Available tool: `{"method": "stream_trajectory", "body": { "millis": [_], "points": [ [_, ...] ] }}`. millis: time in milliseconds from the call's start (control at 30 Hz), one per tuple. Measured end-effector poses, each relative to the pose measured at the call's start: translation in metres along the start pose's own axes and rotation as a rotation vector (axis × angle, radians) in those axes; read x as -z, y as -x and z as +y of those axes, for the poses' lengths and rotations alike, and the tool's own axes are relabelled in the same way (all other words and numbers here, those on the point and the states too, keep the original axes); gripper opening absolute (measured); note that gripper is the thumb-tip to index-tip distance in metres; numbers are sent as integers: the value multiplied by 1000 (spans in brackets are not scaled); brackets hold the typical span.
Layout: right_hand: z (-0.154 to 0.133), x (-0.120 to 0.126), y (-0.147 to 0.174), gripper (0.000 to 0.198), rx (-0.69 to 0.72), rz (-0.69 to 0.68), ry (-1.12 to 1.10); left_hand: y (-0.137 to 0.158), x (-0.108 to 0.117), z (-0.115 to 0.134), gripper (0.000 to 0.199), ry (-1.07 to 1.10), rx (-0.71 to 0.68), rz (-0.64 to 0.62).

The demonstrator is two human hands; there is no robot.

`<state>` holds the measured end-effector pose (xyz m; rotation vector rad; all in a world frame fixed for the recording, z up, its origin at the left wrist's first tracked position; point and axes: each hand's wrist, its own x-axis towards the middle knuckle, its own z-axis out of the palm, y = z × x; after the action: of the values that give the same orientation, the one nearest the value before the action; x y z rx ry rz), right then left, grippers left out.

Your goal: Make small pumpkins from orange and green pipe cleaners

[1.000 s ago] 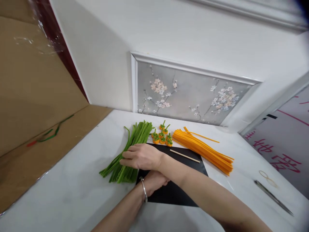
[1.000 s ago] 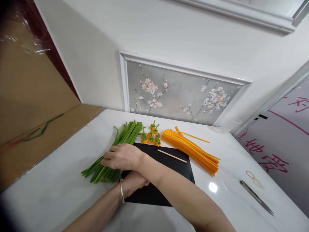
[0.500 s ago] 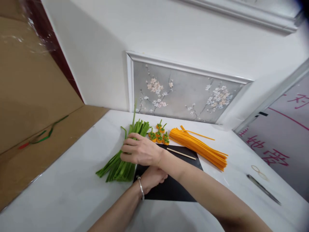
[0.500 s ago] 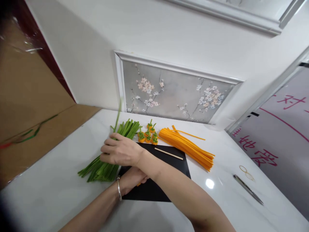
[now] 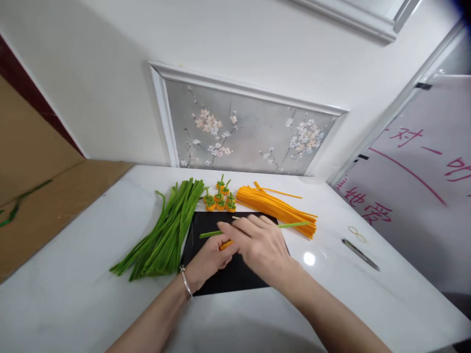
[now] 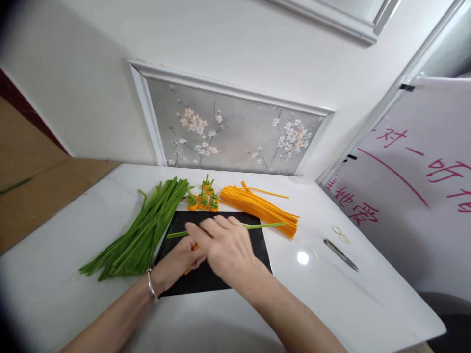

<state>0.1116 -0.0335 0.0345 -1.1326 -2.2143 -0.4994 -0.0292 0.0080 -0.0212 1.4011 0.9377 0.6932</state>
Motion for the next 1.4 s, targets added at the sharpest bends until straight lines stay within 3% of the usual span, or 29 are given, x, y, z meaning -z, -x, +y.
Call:
{"method": "stream_trajectory", "body": {
  "millis": [67,133,367,633,800,1033,1233,1300,1400],
  "points": [
    [13,0,25,22,-137,81,25,1,0,4,29,13,-2,-80],
    [23,-2,42,18,-176,140,22,4,-1,8,32,37,-78,-120],
    [34,-12,70,23,-233,288,-106,14,-4,17,27,-76,-143,75],
    [29,-5,80,20,-227,273,-43,18,-3,20,25,-261,-288,200],
    [24,2,75,16,-208,256,-7,18,-4,21,18,-349,-339,202],
    [27,0,77,18,-169,192,-16,19,-7,23,12,-437,-351,130],
    [30,-13,81,18,-112,33,-144,18,-10,15,12,-521,-300,-42],
    [30,-16,82,19,-105,6,-169,17,-9,13,17,-522,-278,-76],
    [33,-18,84,19,-137,20,-179,16,-5,11,43,-466,-226,-56]
  ]
}}
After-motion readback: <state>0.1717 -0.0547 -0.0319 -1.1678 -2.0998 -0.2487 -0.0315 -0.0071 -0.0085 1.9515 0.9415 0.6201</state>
